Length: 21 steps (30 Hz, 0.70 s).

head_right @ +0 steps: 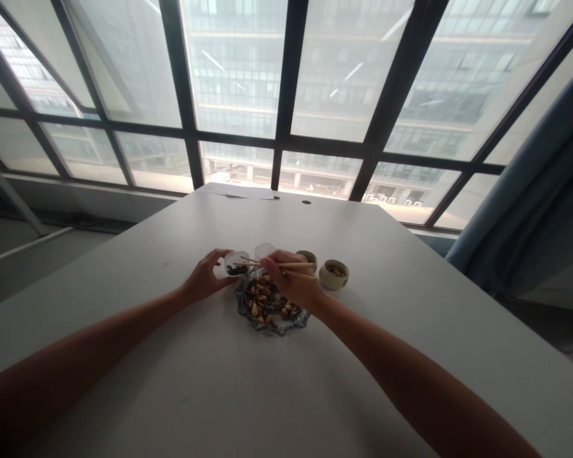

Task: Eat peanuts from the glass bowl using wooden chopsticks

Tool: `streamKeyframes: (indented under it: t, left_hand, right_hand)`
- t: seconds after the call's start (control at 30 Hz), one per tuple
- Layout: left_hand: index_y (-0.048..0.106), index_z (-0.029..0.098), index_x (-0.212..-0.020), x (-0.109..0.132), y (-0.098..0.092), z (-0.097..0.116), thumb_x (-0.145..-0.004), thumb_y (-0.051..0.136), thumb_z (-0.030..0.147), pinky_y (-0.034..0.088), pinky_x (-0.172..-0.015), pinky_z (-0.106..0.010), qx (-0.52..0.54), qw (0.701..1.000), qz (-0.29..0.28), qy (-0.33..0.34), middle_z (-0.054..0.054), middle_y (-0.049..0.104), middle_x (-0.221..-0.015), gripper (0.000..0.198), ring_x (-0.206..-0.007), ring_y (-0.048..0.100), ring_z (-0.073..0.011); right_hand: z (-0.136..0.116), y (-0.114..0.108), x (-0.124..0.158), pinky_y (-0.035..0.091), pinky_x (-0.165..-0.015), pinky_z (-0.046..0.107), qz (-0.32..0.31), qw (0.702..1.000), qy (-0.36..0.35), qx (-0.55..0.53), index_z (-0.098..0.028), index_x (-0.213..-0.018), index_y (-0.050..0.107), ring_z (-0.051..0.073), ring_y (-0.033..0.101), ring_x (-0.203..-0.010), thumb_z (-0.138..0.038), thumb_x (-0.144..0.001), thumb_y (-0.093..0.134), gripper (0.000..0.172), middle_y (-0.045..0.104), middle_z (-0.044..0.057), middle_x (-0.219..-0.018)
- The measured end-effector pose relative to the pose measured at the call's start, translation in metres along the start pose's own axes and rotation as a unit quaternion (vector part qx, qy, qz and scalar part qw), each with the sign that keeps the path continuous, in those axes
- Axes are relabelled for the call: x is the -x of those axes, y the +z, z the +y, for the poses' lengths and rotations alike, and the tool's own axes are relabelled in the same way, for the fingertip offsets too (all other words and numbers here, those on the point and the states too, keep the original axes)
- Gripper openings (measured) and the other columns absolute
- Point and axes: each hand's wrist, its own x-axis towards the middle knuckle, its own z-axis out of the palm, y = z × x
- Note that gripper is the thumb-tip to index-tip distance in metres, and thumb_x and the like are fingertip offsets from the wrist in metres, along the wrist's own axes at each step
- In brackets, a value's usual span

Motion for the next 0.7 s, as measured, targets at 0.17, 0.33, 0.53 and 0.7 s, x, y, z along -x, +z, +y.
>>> streamKeyframes:
  t: [0.17,0.33,0.53,0.7]
  left_hand:
    - [0.056,0.021,-0.124,-0.001,0.001,-0.002,-0.073,0.080,0.040,0.055,-0.083,-0.042,-0.002,1.000,-0.008,-0.002,-0.011,0.065,-0.117,0.058,-0.104,0.063,-0.0264]
    - [0.056,0.021,-0.124,-0.001,0.001,-0.004,-0.074,0.079,0.040,0.056,-0.083,-0.042,-0.009,1.000,-0.013,0.001,-0.011,0.065,-0.117,0.058,-0.105,0.062,-0.0267]
    - [0.056,0.021,-0.124,-0.001,0.000,-0.003,-0.073,0.079,0.037,0.056,-0.080,-0.040,-0.005,1.000,-0.013,-0.005,-0.011,0.065,-0.118,0.058,-0.104,0.062,-0.0259]
    - [0.056,0.021,-0.124,-0.001,-0.001,-0.003,-0.073,0.078,0.038,0.056,-0.079,-0.040,-0.011,1.000,-0.014,-0.004,-0.011,0.066,-0.117,0.058,-0.104,0.063,-0.0258]
  right_hand:
    - [-0.001,-0.022,0.014,0.047,-0.044,0.024,0.080,0.990,0.064,-0.093,-0.019,-0.074,0.069,0.013,0.059,-0.049,-0.058,-0.093,0.056,0.045,0.065,0.003,-0.056]
    - [-0.006,-0.053,0.032,0.042,-0.032,0.022,0.081,0.979,0.131,-0.136,-0.018,-0.058,0.065,0.012,0.050,-0.032,-0.063,-0.084,0.063,0.053,0.057,0.001,-0.039]
    - [0.001,-0.052,0.048,0.046,-0.031,0.022,-0.047,0.970,0.180,-0.156,-0.018,-0.063,0.067,0.014,0.055,-0.033,-0.060,-0.085,0.064,0.048,0.062,0.002,-0.042]
    - [0.009,-0.042,0.055,0.053,-0.042,0.024,-0.019,0.989,0.122,-0.086,-0.020,-0.068,0.070,0.015,0.063,-0.047,-0.051,-0.090,0.065,0.039,0.070,0.005,-0.057]
